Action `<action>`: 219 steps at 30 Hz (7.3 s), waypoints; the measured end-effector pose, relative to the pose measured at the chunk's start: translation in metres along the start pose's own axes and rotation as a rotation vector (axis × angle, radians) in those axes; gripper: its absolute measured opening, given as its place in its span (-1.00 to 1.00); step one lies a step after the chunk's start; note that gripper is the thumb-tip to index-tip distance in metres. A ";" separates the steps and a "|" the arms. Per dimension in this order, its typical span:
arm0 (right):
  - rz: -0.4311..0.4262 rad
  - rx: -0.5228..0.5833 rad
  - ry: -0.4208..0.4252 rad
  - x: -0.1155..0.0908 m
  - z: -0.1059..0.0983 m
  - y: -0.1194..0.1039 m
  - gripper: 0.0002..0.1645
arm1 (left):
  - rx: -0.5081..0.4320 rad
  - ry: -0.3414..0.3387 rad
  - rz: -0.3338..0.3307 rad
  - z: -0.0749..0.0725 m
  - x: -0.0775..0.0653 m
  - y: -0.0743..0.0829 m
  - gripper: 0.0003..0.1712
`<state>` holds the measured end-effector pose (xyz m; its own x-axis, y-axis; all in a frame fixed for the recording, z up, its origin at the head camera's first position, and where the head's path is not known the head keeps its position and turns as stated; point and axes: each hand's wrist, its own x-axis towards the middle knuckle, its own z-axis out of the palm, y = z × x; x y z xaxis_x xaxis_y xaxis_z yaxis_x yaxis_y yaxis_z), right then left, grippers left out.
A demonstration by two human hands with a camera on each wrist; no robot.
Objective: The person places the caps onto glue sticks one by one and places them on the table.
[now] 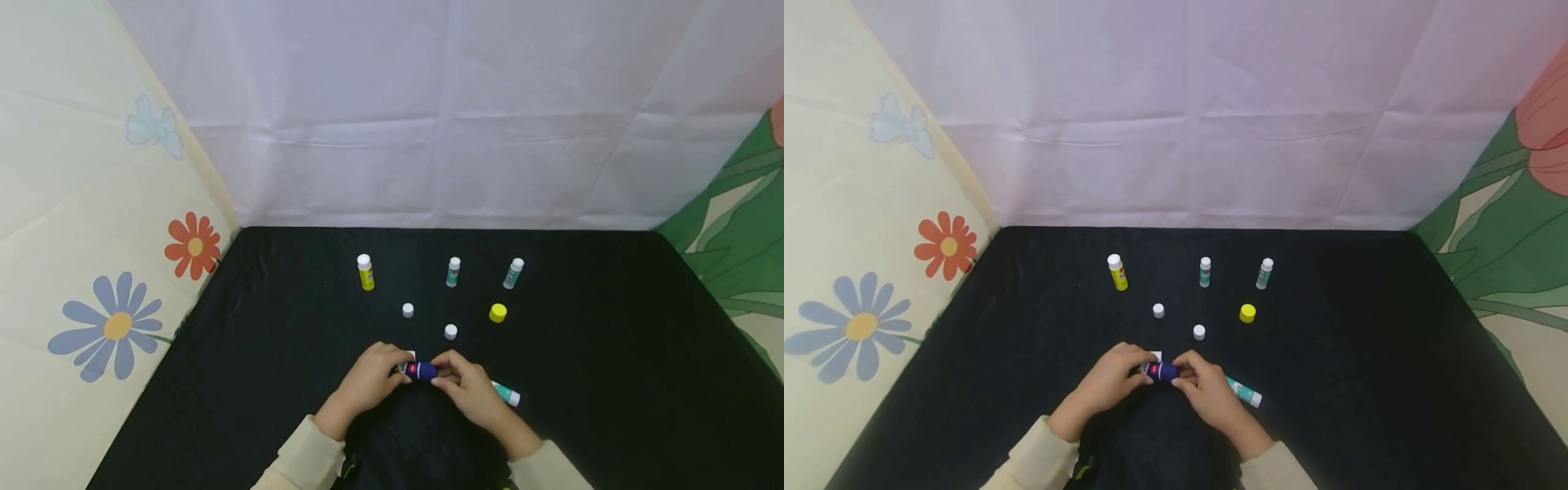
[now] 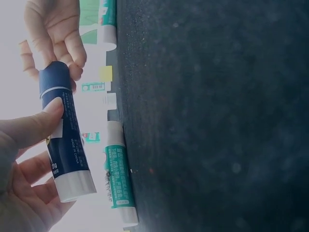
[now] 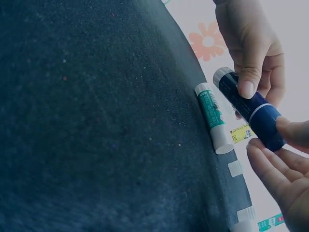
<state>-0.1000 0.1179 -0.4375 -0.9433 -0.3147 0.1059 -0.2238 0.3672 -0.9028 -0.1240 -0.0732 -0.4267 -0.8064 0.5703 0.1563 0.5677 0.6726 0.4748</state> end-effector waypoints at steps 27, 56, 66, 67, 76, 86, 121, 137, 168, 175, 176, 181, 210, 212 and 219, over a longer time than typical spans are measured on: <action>-0.035 -0.029 -0.119 -0.001 -0.001 0.009 -0.80 | 0.026 -0.131 -0.097 0.000 -0.003 0.001 -0.77; 0.004 -0.109 0.003 -0.003 -0.026 0.013 -0.80 | 0.117 -0.234 -0.088 0.007 -0.003 0.000 -0.82; 0.052 -0.126 0.025 -0.001 -0.042 0.016 -0.79 | 0.131 -0.240 -0.089 0.006 -0.003 0.002 -0.82; 0.052 -0.134 0.024 -0.001 -0.044 0.016 -0.79 | 0.133 -0.238 -0.086 0.006 -0.003 0.003 -0.82; 0.034 -0.188 0.045 0.000 -0.054 0.020 -0.80 | 0.125 -0.255 -0.102 0.005 -0.001 0.003 -0.78; 0.033 -0.217 0.051 -0.001 -0.062 0.027 -0.81 | 0.082 -0.227 -0.121 0.004 -0.001 0.000 -0.68; 0.079 -0.336 0.071 0.011 -0.087 0.048 -0.78 | -0.038 -0.004 -0.235 -0.030 0.000 -0.039 -0.57; 0.113 -0.364 0.076 0.019 -0.101 0.055 -0.78 | -0.065 0.031 -0.371 -0.040 0.011 -0.055 -0.51; 0.131 -0.375 0.093 0.033 -0.111 0.068 -0.73 | -0.149 0.180 -0.484 -0.038 0.032 -0.079 -0.54; 0.162 -0.383 0.073 0.038 -0.113 0.065 -0.68 | -0.168 0.208 -0.512 -0.042 0.035 -0.084 -0.54; 0.168 -0.383 0.069 0.039 -0.113 0.065 -0.67 | -0.173 0.209 -0.519 -0.042 0.035 -0.085 -0.54; 0.178 -0.392 0.062 0.041 -0.113 0.063 -0.65 | -0.181 0.208 -0.529 -0.041 0.037 -0.091 -0.54; 0.221 -0.420 0.025 0.051 -0.117 0.062 -0.64 | -0.273 0.212 -0.591 -0.042 0.058 -0.106 -0.54; 0.241 -0.424 0.011 0.053 -0.117 0.061 -0.63 | -0.284 0.210 -0.603 -0.042 0.061 -0.106 -0.54; 0.273 -0.442 -0.008 0.056 -0.118 0.059 -0.63 | -0.274 0.191 -0.592 -0.041 0.069 -0.107 -0.53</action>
<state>-0.1950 0.2251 -0.4359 -0.9803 -0.1617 -0.1132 -0.0538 0.7709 -0.6347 -0.2471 -0.1257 -0.4314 -0.9977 0.0323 -0.0589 -0.0206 0.6876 0.7258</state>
